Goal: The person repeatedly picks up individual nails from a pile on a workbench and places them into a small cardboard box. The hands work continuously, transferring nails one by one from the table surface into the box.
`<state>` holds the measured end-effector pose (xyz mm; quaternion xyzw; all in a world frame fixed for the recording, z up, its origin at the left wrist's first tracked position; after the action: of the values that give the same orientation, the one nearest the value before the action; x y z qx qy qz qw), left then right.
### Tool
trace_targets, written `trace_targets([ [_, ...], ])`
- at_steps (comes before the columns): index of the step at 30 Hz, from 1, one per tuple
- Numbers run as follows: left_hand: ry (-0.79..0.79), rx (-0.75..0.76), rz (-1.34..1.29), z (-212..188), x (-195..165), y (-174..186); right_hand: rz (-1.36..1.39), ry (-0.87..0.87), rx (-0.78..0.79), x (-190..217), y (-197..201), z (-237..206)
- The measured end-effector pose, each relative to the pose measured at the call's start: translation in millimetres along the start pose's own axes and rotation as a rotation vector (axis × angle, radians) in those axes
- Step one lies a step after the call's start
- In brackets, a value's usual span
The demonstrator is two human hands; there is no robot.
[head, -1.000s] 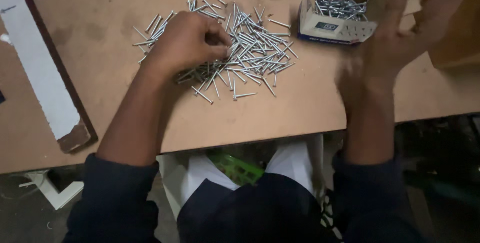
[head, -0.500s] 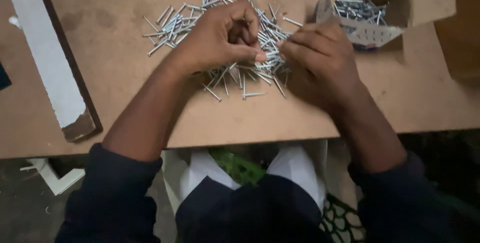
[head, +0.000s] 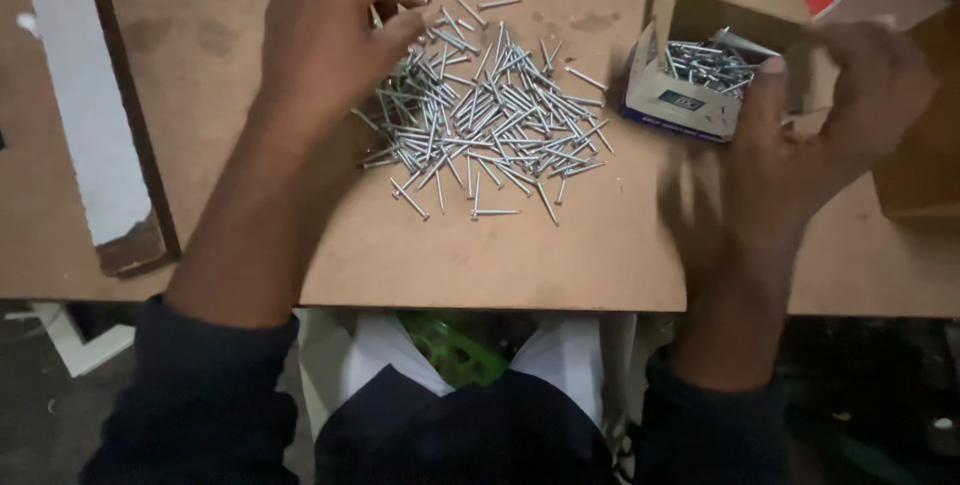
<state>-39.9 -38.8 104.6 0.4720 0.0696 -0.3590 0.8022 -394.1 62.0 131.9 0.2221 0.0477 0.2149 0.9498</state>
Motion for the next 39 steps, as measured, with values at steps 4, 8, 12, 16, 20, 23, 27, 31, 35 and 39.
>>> trace_targets([
  [4, -0.008, 0.039, 0.08, 10.3, 16.2, -12.1, 0.129, -0.141, 0.066, -8.6, -12.6, -5.7],
  [8, 0.083, 0.114, 0.098, 8.1, 23.2, -24.5, 0.232, -0.245, 0.13, -0.5, -22.5, -8.9],
  [12, 0.062, 0.234, 0.071, 0.5, 12.2, -31.4, 0.17, -0.1, 0.136, 14.8, -12.6, -2.9],
  [16, 0.054, 0.206, 0.098, -4.0, -3.3, -40.0, 0.178, -0.051, 0.143, 22.7, -6.0, -0.9],
  [20, 0.071, 0.249, 0.132, -6.1, -5.6, -48.7, 0.198, -0.009, 0.166, 31.3, -10.5, 1.5],
  [23, 0.099, 0.261, 0.11, -5.1, -1.3, -49.1, 0.194, 0.05, 0.175, 37.2, -16.2, 5.6],
  [27, 0.082, 0.23, 0.141, -2.9, -1.1, -47.7, 0.177, 0.092, 0.189, 45.4, -21.8, 7.0],
  [31, -0.061, 0.148, -0.018, -1.2, -8.7, -34.0, 0.212, 0.114, 0.291, 61.0, -35.7, 5.3],
  [35, -0.167, 0.239, -0.269, -2.4, -20.9, -36.8, 0.257, 0.177, 0.359, 84.9, -50.6, 7.4],
  [39, -0.26, 0.352, -0.498, -8.0, -38.0, -45.5, 0.284, 0.235, 0.405, 105.0, -62.3, 9.1],
])
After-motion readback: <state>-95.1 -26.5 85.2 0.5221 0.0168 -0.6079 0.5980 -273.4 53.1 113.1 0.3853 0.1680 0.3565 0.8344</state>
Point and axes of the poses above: each hand's wrist, its own z-axis towards the middle knuckle, its own y-axis out of the back of the hand, x = y × z, the point moved 7 cm from there along z, towards the middle knuckle, and after that the axes turned 3 degrees about -z, right-handed, at the moved point
